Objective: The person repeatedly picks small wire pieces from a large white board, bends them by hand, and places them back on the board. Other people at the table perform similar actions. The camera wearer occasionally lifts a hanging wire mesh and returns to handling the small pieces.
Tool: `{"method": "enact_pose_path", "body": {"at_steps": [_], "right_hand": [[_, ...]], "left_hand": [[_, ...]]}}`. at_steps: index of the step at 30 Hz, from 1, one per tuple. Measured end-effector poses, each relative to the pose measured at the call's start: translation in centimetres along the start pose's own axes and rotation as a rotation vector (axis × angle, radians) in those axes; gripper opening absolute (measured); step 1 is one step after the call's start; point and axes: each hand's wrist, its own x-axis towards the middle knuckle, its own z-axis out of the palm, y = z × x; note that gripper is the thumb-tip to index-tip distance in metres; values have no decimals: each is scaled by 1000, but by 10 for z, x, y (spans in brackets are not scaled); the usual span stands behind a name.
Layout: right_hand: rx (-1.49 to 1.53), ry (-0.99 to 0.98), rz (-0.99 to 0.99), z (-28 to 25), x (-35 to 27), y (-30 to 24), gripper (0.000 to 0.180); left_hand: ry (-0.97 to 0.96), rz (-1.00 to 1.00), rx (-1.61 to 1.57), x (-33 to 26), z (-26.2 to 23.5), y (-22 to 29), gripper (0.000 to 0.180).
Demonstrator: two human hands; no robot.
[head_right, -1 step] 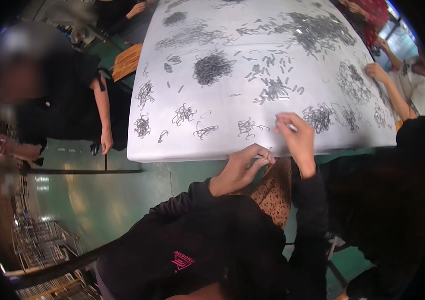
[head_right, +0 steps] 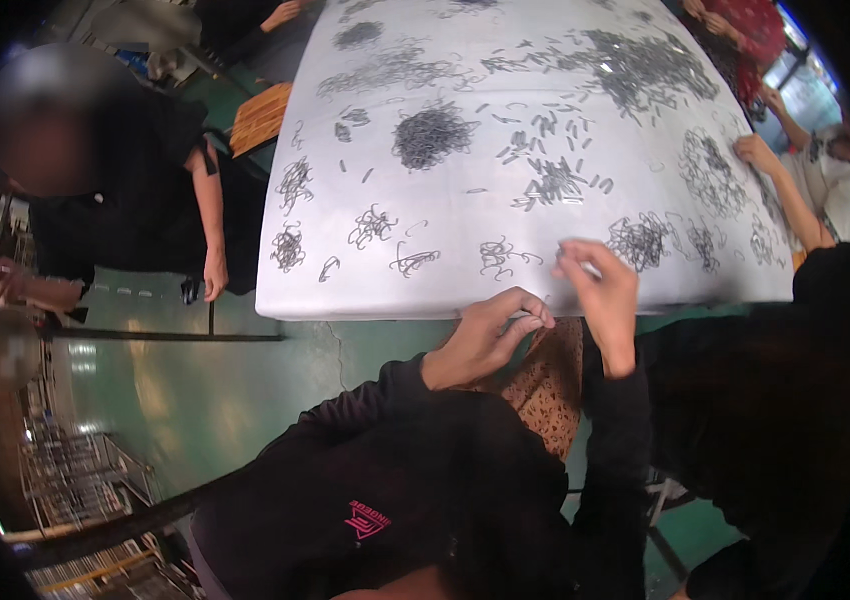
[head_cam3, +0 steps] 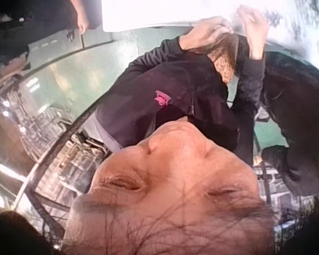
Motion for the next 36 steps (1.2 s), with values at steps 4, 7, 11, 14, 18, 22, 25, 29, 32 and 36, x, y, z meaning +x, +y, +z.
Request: {"method": "enact_pose_path", "body": {"at_steps": [4, 7, 11, 14, 18, 22, 25, 29, 32, 36], "right_hand": [[126, 79, -39, -3, -40, -35, 16], [140, 146, -48, -2, -45, -43, 19], [200, 171, -22, 0, -41, -39, 19], [273, 221, 18, 6, -38, -27, 18], [496, 177, 34, 14, -40, -13, 14], [405, 118, 83, 15, -42, -9, 16], [323, 69, 109, 10, -43, -15, 13], [325, 136, 82, 7, -42, -22, 13], [404, 114, 65, -1, -37, -26, 13], [430, 159, 165, -11, -41, -34, 7]], "left_hand": [[-26, 76, 5, 12, 1, 3, 6], [-26, 148, 48, 19, 3, 4, 5], [-23, 171, 123, 22, 5, -1, 5], [11, 171, 177, 21, 5, -15, 6], [2, 173, 201, 14, 4, -31, 6], [-34, 154, 314, 14, -1, -37, 13], [3, 96, 305, 17, 0, -33, 10], [-5, 48, 289, 17, 4, -30, 15], [-10, 112, 254, 33, -18, -32, 44], [203, 176, 760, 129, -137, -76, 62]]}}
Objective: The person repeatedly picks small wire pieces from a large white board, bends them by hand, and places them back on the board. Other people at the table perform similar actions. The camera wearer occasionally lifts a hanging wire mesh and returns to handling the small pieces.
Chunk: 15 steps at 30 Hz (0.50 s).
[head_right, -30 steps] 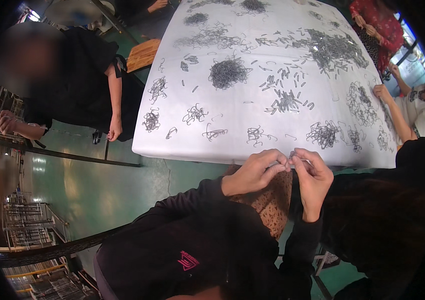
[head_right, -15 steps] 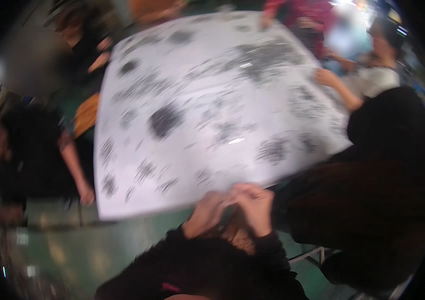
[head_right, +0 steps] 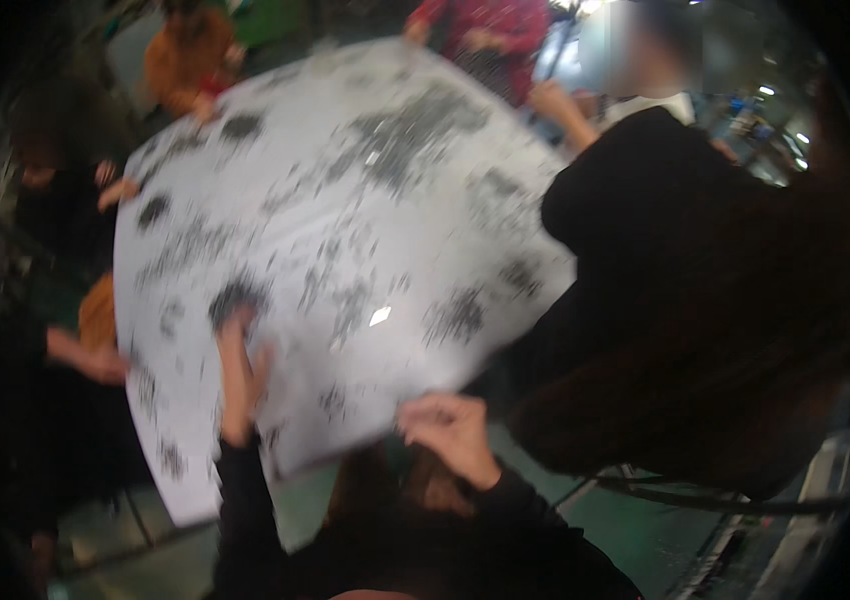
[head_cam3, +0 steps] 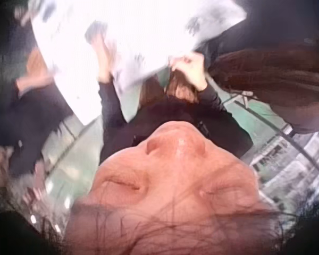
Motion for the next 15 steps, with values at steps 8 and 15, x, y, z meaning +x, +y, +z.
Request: {"method": "enact_pose_path", "body": {"at_steps": [8, 15], "right_hand": [[84, 50, -134, 0, -18, 4, 14], [94, 35, -181, -10, -33, 7, 17]], "left_hand": [[-375, -570, 404, 42, 8, -124, 85], [69, -347, 34, 31, 1, -96, 46]]}}
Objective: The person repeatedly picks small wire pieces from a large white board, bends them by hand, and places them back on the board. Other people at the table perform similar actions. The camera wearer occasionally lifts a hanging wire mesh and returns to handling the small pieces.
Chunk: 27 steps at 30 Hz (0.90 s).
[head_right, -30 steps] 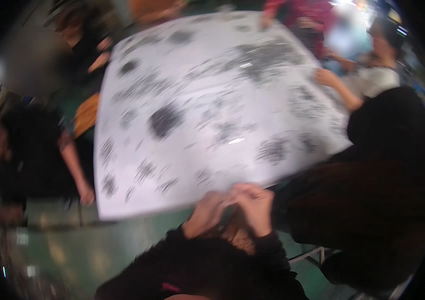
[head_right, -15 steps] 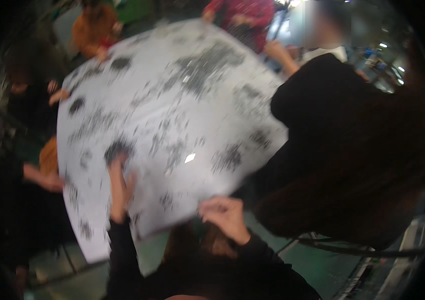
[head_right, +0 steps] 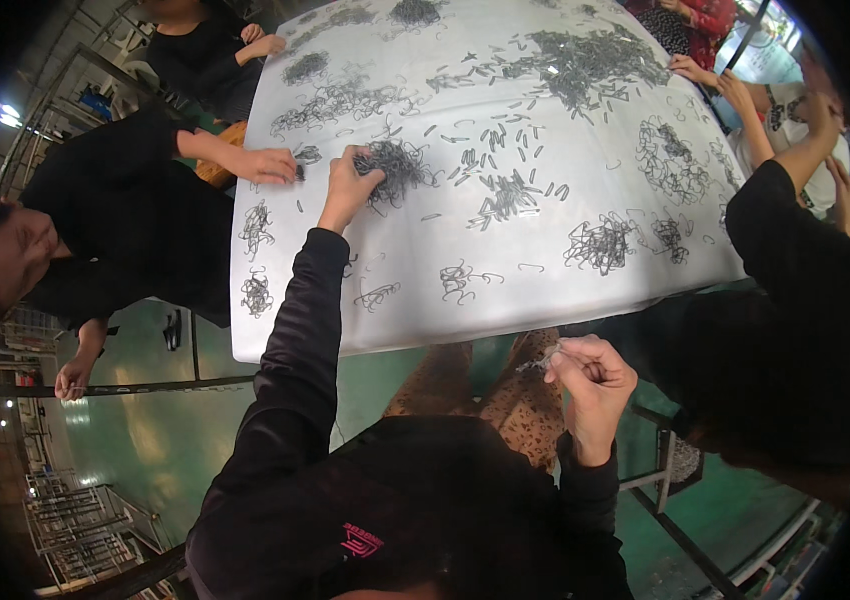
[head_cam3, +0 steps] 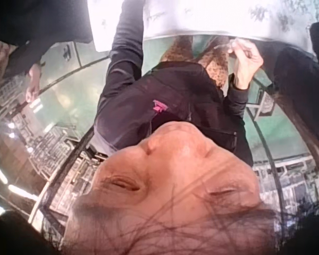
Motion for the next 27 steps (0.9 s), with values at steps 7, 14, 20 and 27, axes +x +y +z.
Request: {"method": "enact_pose_path", "body": {"at_steps": [7, 14, 20, 27], "right_hand": [[-12, -12, -1, 2, -10, -4, 16], [-37, -52, 26, 3, -13, -1, 15], [-14, -45, 3, 12, -11, -5, 15], [-33, -35, 34, 6, -19, -3, 14]], "left_hand": [[191, -45, 147, 13, -16, -12, 60], [-329, 149, 383, -21, -30, -14, 13], [-239, 390, 514, -45, -18, -28, 10], [-252, 363, 167, -66, 10, 20, 16]]}}
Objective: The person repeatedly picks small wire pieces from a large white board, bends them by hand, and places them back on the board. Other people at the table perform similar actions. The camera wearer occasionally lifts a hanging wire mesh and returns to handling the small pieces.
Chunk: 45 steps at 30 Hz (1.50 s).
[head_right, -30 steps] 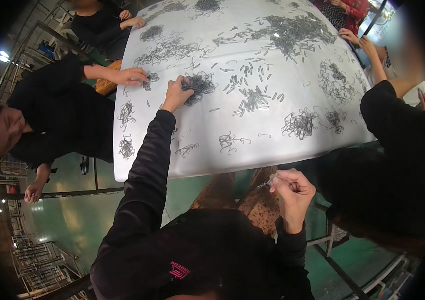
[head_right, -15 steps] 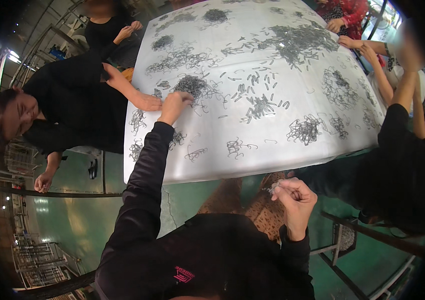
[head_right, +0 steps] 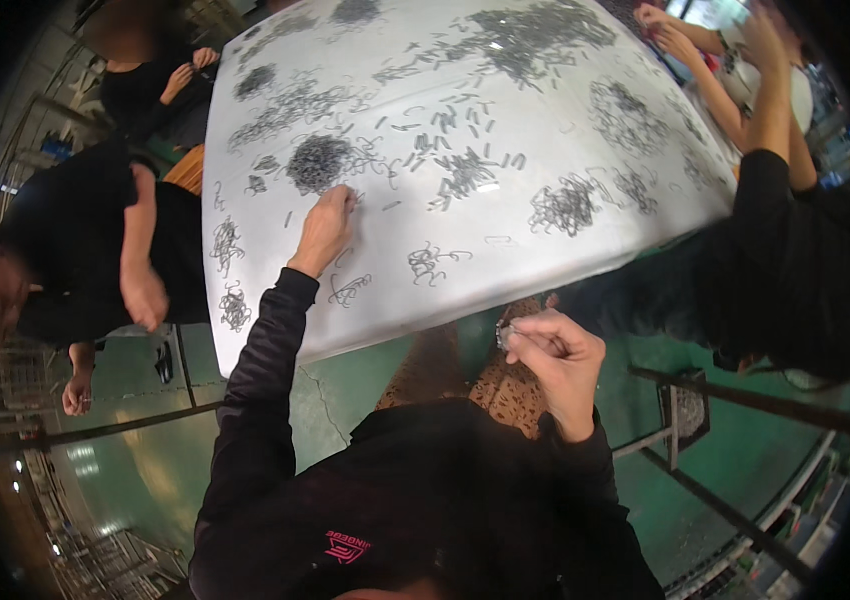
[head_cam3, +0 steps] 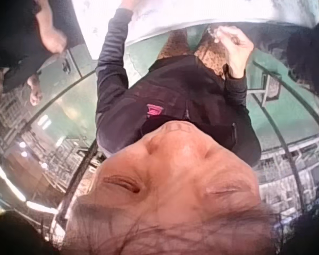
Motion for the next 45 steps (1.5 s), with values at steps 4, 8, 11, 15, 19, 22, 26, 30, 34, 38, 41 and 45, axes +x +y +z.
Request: {"method": "enact_pose_path", "body": {"at_steps": [4, 8, 11, 15, 19, 22, 26, 30, 34, 38, 41, 45], "right_hand": [[-77, 17, -15, 3, -8, -3, 15], [21, -25, -79, 13, -10, -7, 17], [33, -57, -82, 15, -8, -9, 17], [25, -91, -43, 15, -7, -6, 15], [8, -153, -24, 15, -3, -4, 15], [-44, -206, -18, 11, 1, -9, 17], [6, -184, 20, 8, 5, -13, 18], [17, -171, 44, 5, 7, -14, 18], [13, -176, 46, 8, 7, -13, 17], [-17, -161, 21, 13, 2, -15, 16], [-63, -157, 17, 15, -3, -17, 15], [-84, -151, 0, 16, -14, -20, 13]], "left_hand": [[31, 312, -244, 28, 57, 83, 26], [-51, 226, -280, 63, 117, 164, 18], [-36, 148, -314, 65, 126, 187, 15], [111, 160, -353, 58, 84, 142, 16], [127, -126, -91, 53, 12, 31, 9], [104, -176, 128, 47, -30, -34, 10], [-10, -291, 219, 41, -54, -67, 12], [-25, -262, 199, 36, -46, -73, 10], [-55, -156, 346, 31, -24, -79, 9], [-52, 51, 464, 28, -19, -79, 9], [-78, 109, 521, 27, -24, -71, 11], [42, -52, 507, 25, -26, -53, 13]]}}
